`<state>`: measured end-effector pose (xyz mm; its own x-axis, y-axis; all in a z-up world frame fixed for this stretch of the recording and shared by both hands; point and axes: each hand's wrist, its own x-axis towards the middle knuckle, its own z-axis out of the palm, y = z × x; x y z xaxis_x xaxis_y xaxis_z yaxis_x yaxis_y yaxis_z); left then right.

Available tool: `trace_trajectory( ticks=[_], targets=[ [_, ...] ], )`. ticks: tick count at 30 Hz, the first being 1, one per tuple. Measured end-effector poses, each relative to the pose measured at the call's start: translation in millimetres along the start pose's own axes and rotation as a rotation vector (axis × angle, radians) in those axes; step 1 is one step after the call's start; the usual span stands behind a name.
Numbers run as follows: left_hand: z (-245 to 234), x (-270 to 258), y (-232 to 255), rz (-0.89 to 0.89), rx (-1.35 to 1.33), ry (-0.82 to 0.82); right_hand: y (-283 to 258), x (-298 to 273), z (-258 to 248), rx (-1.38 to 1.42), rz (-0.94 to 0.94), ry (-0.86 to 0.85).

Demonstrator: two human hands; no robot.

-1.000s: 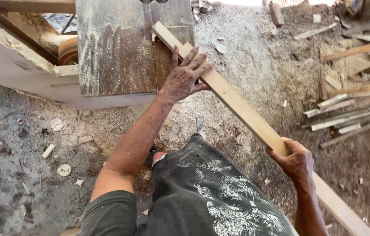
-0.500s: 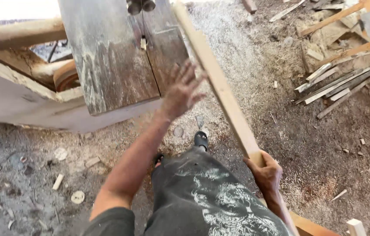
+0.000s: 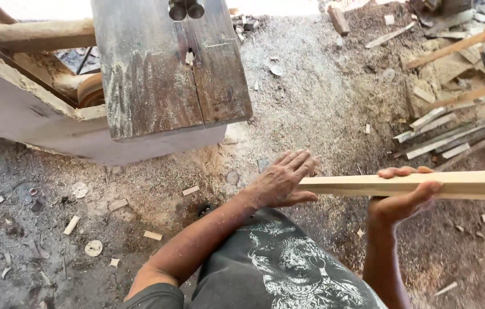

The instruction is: Marking and cutting notches into wooden planks using a band saw in a workshop environment.

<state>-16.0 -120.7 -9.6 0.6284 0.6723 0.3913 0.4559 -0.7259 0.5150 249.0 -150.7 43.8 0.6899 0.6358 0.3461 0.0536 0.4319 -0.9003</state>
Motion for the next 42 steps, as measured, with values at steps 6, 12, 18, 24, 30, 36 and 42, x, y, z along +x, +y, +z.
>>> trace_trajectory(
  ticks=[6, 12, 18, 24, 30, 36, 42],
  targets=[
    [-27.1, 15.6, 20.5, -0.441, -0.255, -0.332, -13.4, 8.5, 6.1, 0.415, 0.229, -0.593],
    [-54.9, 10.3, 31.8, -0.421, 0.233, 0.036, -80.5, 78.2, -53.2, -0.910, 0.282, -0.859],
    [-41.8, 11.5, 32.2, -0.205, 0.353, 0.068, -107.4, 109.3, -43.1, -1.340, -0.995, -1.048],
    [-39.9, 16.1, 23.0, 0.041, 0.426, 0.200, -79.3, 130.7, -87.9, -2.011, 0.493, -1.346],
    [-48.8, 3.9, -12.2, 0.270, 0.590, 0.340, -35.0, 71.8, -187.5, -1.182, 0.992, -1.384],
    [-45.1, -43.8, -50.9, 0.172, 0.262, 0.389, -102.4, -104.2, -140.0, -1.526, 0.763, -1.006],
    [-88.3, -92.1, -53.4, 0.223, 0.247, 0.193, -44.5, -268.5, -217.1, -1.275, 0.750, -0.824]
  ],
)
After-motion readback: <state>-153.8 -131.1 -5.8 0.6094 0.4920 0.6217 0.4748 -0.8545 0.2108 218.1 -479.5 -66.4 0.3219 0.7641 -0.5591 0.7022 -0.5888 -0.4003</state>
